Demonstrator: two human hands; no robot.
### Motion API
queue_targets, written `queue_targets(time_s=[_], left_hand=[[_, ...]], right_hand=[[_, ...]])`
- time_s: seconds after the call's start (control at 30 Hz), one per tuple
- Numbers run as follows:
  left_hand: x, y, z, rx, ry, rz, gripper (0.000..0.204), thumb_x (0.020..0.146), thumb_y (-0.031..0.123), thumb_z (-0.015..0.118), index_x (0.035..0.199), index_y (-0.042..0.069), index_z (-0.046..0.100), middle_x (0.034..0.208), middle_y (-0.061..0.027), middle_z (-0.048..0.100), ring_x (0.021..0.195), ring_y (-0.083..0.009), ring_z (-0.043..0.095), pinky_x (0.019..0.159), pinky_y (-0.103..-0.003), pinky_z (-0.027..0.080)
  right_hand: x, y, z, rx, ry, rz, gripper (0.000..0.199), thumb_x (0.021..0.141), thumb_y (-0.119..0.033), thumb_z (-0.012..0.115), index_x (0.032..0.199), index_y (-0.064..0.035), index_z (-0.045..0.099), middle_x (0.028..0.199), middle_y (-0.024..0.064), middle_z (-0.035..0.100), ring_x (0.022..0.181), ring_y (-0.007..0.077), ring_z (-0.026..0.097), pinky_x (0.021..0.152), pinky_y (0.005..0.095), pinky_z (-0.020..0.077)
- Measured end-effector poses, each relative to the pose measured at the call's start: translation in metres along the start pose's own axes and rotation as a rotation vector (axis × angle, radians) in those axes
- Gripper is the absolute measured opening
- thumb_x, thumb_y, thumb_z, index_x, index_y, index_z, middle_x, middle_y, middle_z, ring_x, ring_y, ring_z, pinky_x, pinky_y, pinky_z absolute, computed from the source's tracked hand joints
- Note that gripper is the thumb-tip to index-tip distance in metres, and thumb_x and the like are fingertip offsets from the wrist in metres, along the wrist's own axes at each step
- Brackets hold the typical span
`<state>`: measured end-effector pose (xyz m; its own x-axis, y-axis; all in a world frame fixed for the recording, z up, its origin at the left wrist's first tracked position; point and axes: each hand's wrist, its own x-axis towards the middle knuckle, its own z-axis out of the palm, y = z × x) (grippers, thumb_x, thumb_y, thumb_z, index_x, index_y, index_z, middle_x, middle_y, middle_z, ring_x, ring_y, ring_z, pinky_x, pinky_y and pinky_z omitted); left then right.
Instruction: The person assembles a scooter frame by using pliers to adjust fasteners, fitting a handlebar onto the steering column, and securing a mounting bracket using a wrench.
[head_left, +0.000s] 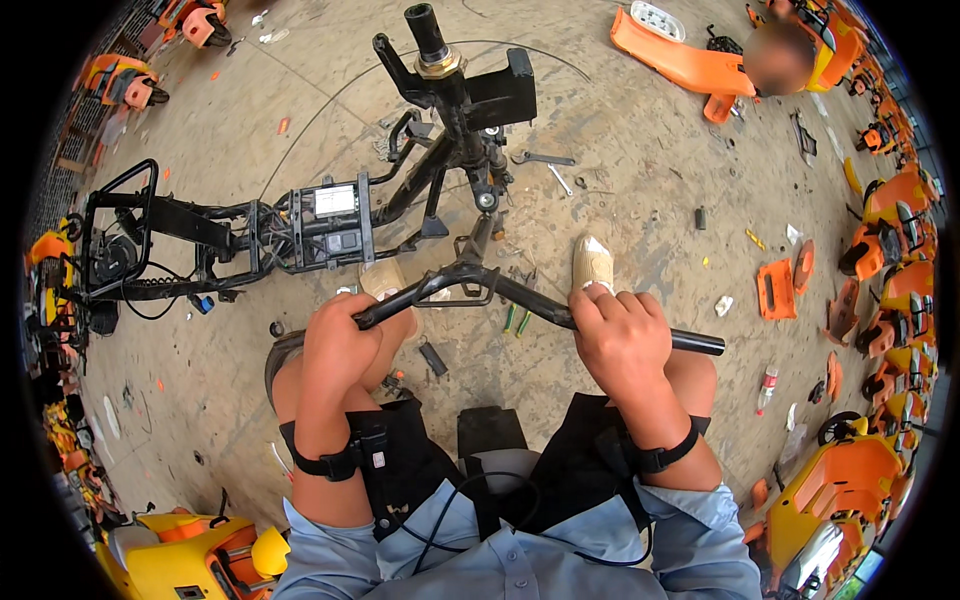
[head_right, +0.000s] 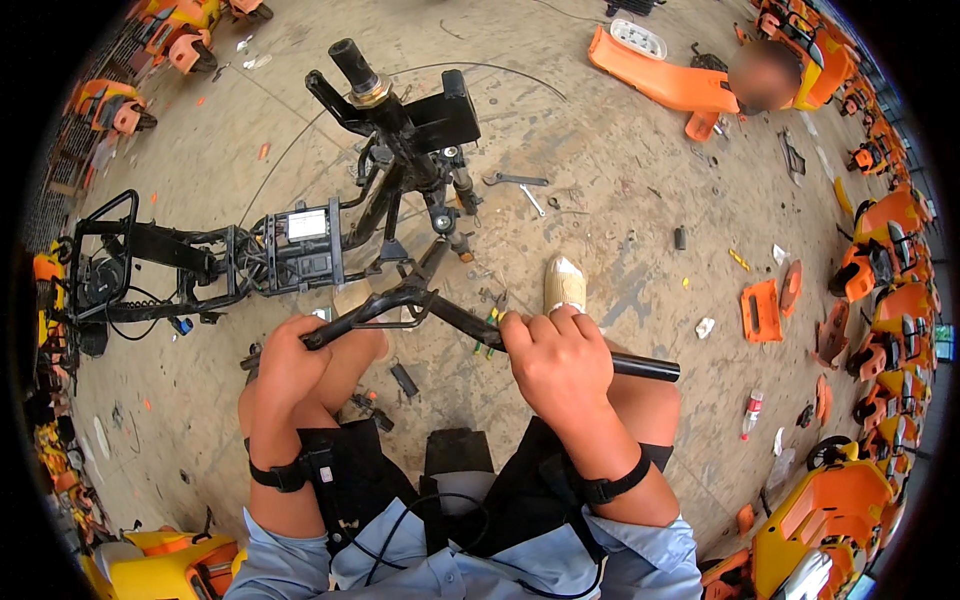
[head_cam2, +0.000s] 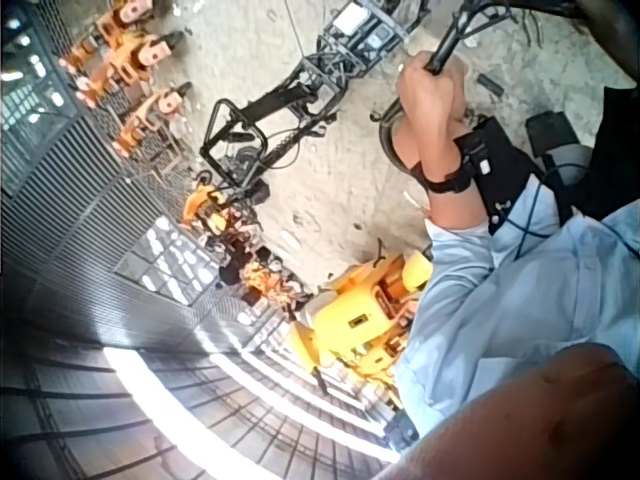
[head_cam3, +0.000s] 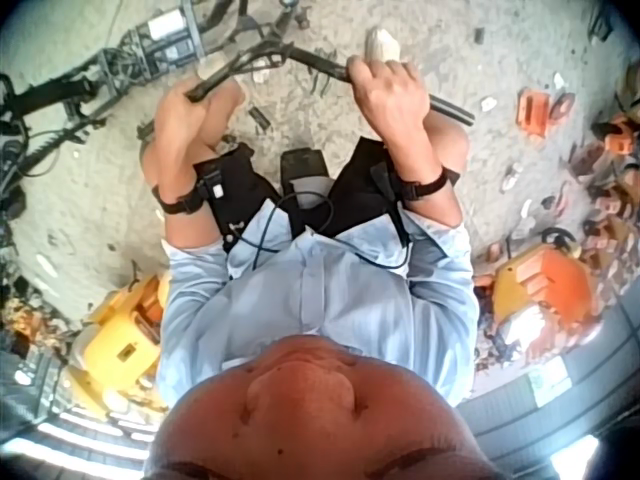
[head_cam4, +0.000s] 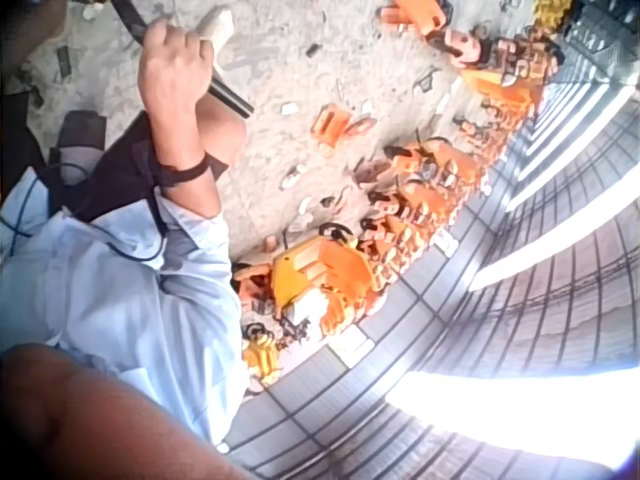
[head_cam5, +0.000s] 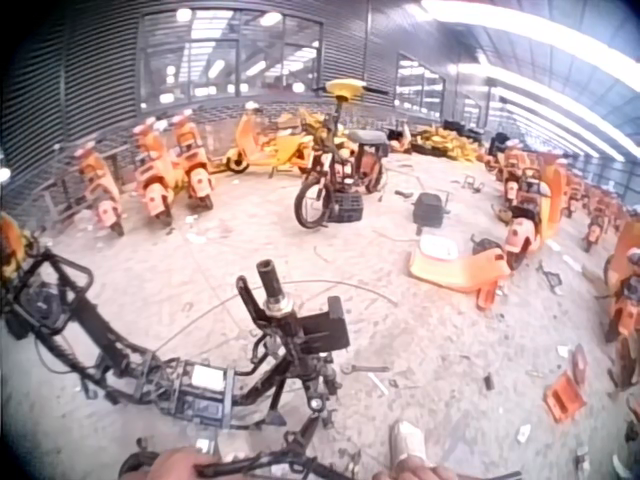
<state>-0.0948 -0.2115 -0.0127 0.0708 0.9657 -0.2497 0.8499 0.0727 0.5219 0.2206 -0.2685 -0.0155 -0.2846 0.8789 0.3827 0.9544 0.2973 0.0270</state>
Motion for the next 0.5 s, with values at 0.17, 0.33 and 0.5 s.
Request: queue_targets(time_s=[0.17, 0.33, 0.5], left_hand=[[-0.002, 0.001, 0.003, -0.035, 0.087, 0.084, 0.012, 0.077, 0.011, 0.067, 0.082, 0.002, 0.072, 0.074, -0.0189, 0.062, 0.071, -0.0404, 0.061, 0.063, -0.045, 0.048], [-0.002, 0.003, 0.001, -0.046, 0.102, 0.092, 0.011, 0.076, 0.012, 0.068, 0.079, 0.002, 0.071, 0.072, -0.0190, 0.062, 0.069, -0.0390, 0.061, 0.061, -0.044, 0.046], [-0.008, 0.022, -0.007, -0.081, 0.044, 0.043, 0.023, 0.078, 0.024, 0.075, 0.074, 0.001, 0.070, 0.066, -0.0199, 0.059, 0.062, -0.0371, 0.058, 0.058, -0.042, 0.045]], right_hand=[[-0.001, 0.001, -0.004, 0.004, 0.010, 0.008, 0.008, 0.074, -0.010, 0.064, 0.081, -0.0116, 0.061, 0.064, 0.0024, 0.052, 0.066, 0.0211, 0.057, 0.061, 0.0331, 0.0438], [-0.002, 0.002, -0.006, -0.005, 0.030, 0.017, 0.009, 0.073, -0.010, 0.065, 0.081, -0.0119, 0.061, 0.064, 0.0022, 0.051, 0.067, 0.0210, 0.058, 0.061, 0.0326, 0.0439], [-0.002, 0.000, -0.015, 0.002, -0.011, 0.038, 0.009, 0.069, -0.009, 0.065, 0.074, -0.0125, 0.058, 0.062, 0.0018, 0.051, 0.067, 0.0208, 0.058, 0.059, 0.0328, 0.0443]])
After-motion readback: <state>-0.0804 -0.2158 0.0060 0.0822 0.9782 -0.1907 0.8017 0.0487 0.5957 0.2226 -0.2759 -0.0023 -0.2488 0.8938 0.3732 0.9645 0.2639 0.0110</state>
